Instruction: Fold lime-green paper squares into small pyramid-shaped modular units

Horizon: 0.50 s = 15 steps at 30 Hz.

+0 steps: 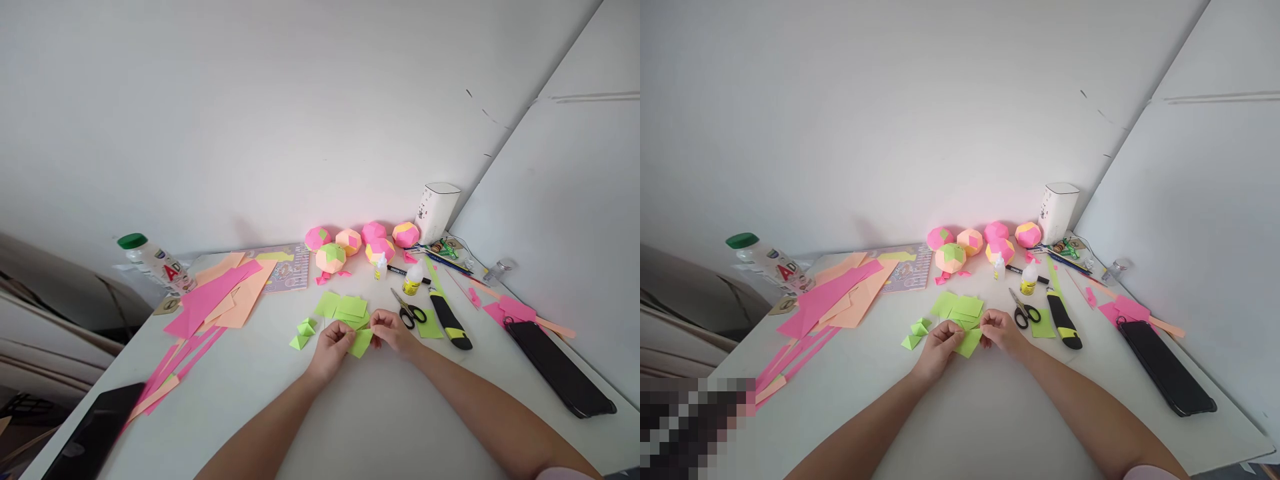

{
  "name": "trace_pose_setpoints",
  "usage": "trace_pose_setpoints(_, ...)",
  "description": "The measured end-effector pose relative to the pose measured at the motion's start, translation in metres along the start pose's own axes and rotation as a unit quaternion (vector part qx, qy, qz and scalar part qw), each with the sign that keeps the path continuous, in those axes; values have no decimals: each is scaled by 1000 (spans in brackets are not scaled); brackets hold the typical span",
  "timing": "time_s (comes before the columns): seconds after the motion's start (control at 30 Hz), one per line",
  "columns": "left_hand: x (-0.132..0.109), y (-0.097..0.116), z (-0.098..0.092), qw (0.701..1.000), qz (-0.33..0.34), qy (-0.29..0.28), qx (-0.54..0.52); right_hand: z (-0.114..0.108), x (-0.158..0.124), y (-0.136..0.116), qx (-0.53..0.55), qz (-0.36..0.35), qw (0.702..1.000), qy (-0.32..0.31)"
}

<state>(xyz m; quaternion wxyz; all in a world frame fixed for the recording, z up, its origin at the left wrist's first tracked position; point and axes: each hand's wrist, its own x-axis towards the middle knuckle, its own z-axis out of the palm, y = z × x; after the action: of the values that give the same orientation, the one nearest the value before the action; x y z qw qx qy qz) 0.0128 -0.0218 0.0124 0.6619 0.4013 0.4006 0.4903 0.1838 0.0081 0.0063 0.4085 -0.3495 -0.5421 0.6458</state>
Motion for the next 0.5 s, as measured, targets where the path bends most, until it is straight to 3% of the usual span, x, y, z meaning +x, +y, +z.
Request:
trace_pose_setpoints(0.17, 3, 1, -3, 998, -5, 48, -35, -3, 4, 1, 64, -5, 998, 27)
trace_pose_setpoints(0.5, 3, 0, -2, 1000, -1, 24, -16, 1, 3, -2, -18, -9, 1000, -4)
